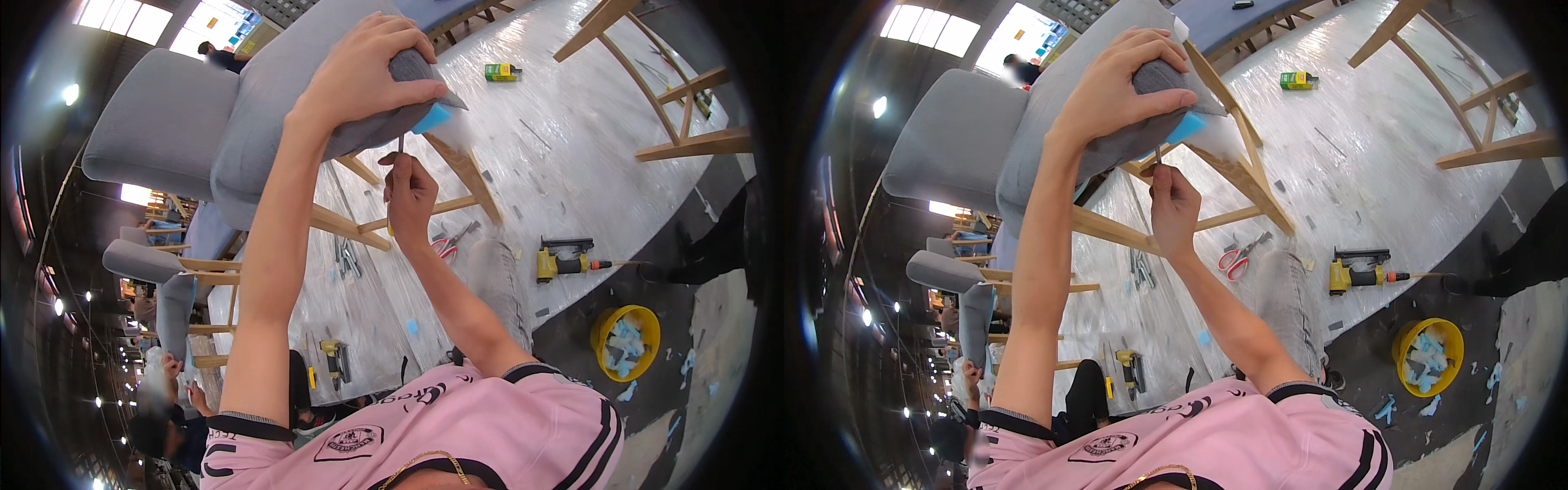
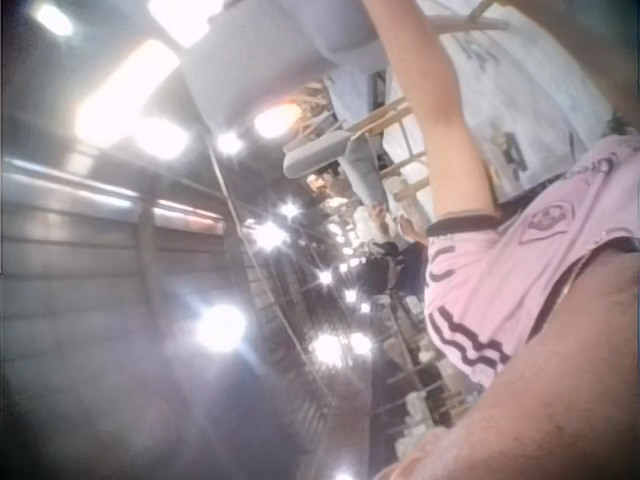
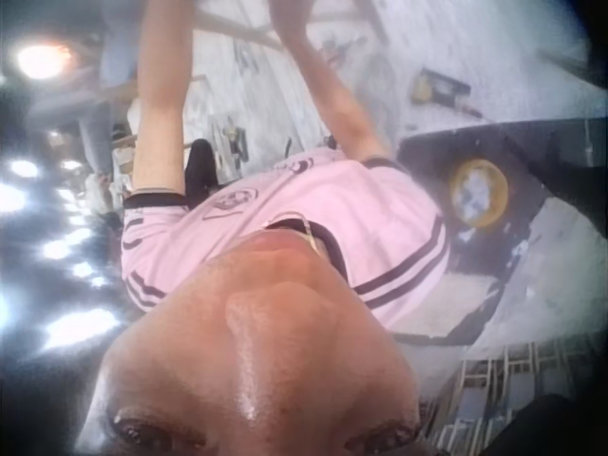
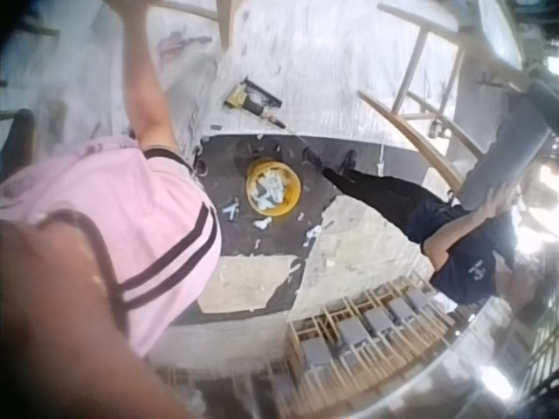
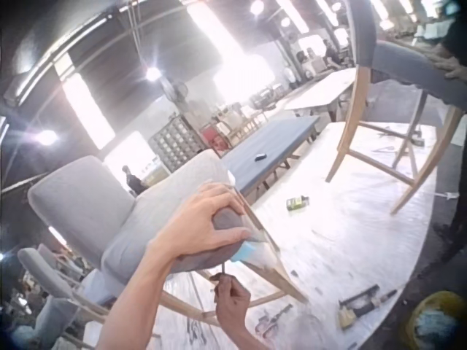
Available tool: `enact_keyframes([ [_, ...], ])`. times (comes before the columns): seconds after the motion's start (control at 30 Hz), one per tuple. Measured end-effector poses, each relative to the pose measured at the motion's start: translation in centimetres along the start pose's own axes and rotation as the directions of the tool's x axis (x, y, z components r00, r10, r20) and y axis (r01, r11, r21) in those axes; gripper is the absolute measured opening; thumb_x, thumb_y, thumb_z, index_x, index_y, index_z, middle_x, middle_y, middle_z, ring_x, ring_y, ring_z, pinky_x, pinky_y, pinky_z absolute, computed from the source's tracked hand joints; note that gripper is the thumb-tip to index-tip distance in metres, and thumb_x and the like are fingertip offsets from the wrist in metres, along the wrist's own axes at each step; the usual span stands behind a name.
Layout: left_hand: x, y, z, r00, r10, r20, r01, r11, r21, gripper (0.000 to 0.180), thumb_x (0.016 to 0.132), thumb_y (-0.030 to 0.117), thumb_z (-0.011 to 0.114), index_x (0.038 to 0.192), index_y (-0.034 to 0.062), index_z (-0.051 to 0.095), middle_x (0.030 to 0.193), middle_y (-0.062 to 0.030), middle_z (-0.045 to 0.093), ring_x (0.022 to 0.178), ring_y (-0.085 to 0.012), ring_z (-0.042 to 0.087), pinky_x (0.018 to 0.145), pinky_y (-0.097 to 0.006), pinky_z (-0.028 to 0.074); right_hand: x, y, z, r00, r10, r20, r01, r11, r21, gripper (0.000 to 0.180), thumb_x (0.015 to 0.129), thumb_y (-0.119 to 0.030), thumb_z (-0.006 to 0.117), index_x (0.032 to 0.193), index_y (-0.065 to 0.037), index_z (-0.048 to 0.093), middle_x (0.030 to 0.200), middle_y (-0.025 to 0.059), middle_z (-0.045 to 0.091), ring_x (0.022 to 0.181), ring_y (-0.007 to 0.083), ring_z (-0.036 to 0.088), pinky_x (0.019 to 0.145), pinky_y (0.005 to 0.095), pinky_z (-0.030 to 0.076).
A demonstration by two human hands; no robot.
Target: The person upholsters a wooden chair by stretching gray fabric over the seat and backrest, securing it with a staple gun, and trimming excess fabric with scissors. They repeatedly adjust the fabric and staple it to the underside of the chair frame.
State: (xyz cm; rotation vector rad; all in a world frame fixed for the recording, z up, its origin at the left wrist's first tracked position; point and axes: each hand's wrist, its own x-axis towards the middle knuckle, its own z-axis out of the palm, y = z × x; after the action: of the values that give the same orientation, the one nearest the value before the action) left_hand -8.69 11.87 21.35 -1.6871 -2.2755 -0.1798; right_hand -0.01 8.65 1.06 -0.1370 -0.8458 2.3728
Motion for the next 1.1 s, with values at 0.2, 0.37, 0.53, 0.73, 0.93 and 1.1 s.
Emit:
enact_keyframes([
  [0.2, -0.5, 0.0, 0.3, 0.998, 0.04, -0.055, -0.038, 0.999, 0.036, 0.029, 0.079, 0.029, 0.083, 0.097, 0.0098, 0.073, 0.111, -0.0055, 0.071, 0.121, -0.0278, 0.06, 0.106, -0.041, 0.045, 0.9, -1.5, 0.4, 0.999, -0.032, 0.002, 0.032, 0.999, -0.035, 0.045, 0.108, -0.04, 0.057, 0.095, 0.002, 0.069, 0.06, -0.0048, 0.045, 0.052, 0.0032, 0.041, 0.049, 0.0221, 0.033],
  [0.37, -0.1, 0.5, -0.1, 1.0, 0.004, -0.03, -0.006, 0.999, -0.039, 0.027, 0.079, 0.027, 0.082, 0.097, 0.01, 0.07, 0.109, -0.0066, 0.068, 0.114, -0.0294, 0.06, 0.1, -0.041, 0.046, 0.9, -2.7, -0.2, 0.997, 0.065, 0.049, -0.064, 0.998, -0.017, 0.043, 0.108, -0.039, 0.058, 0.096, 0.001, 0.069, 0.062, -0.0055, 0.046, 0.053, 0.0026, 0.041, 0.049, 0.0214, 0.034],
  [0.53, 0.0, 2.3, -0.7, 0.99, -0.133, 0.045, 0.137, 0.984, -0.11, 0.025, 0.078, 0.026, 0.074, 0.091, 0.0036, 0.07, 0.11, -0.0165, 0.067, 0.114, -0.0344, 0.058, 0.102, -0.043, 0.044, 1.0, -1.5, -2.5, 0.996, -0.043, 0.075, 0.051, 0.993, -0.106, 0.045, 0.107, -0.041, 0.058, 0.095, 0.001, 0.068, 0.061, -0.0054, 0.044, 0.053, 0.0025, 0.039, 0.049, 0.0216, 0.033],
  [0.73, -0.4, 1.5, -0.2, 0.996, -0.065, -0.061, 0.063, 0.997, -0.035, 0.028, 0.076, 0.028, 0.074, 0.091, 0.0055, 0.07, 0.101, -0.0151, 0.067, 0.108, -0.0335, 0.06, 0.099, -0.042, 0.047, 1.7, -1.3, -1.0, 0.995, 0.012, 0.101, -0.016, 0.999, 0.045, 0.047, 0.106, -0.042, 0.058, 0.095, 0.002, 0.068, 0.06, -0.0035, 0.044, 0.051, 0.0045, 0.037, 0.05, 0.0241, 0.035],
  [0.93, -0.1, 1.9, -0.2, 0.995, -0.077, -0.057, 0.075, 0.997, -0.026, 0.028, 0.075, 0.028, 0.074, 0.089, 0.0048, 0.07, 0.101, -0.015, 0.067, 0.108, -0.0332, 0.06, 0.099, -0.042, 0.047, 1.2, 0.6, 1.1, 0.993, 0.011, 0.116, -0.04, 0.966, 0.254, 0.046, 0.107, -0.041, 0.056, 0.092, 0.001, 0.065, 0.064, -0.001, 0.049, 0.052, 0.0058, 0.039, 0.051, 0.0256, 0.037],
  [1.1, -0.4, 1.7, 0.0, 0.995, -0.08, -0.066, 0.079, 0.997, -0.018, 0.028, 0.075, 0.028, 0.074, 0.089, 0.0042, 0.069, 0.101, -0.0149, 0.067, 0.109, -0.033, 0.06, 0.099, -0.042, 0.047, 1.6, 0.5, -0.3, 0.993, -0.038, 0.11, 0.024, 0.992, 0.123, 0.046, 0.108, -0.04, 0.056, 0.092, 0.002, 0.065, 0.065, 0.0, 0.05, 0.052, 0.0061, 0.039, 0.051, 0.0265, 0.038],
])
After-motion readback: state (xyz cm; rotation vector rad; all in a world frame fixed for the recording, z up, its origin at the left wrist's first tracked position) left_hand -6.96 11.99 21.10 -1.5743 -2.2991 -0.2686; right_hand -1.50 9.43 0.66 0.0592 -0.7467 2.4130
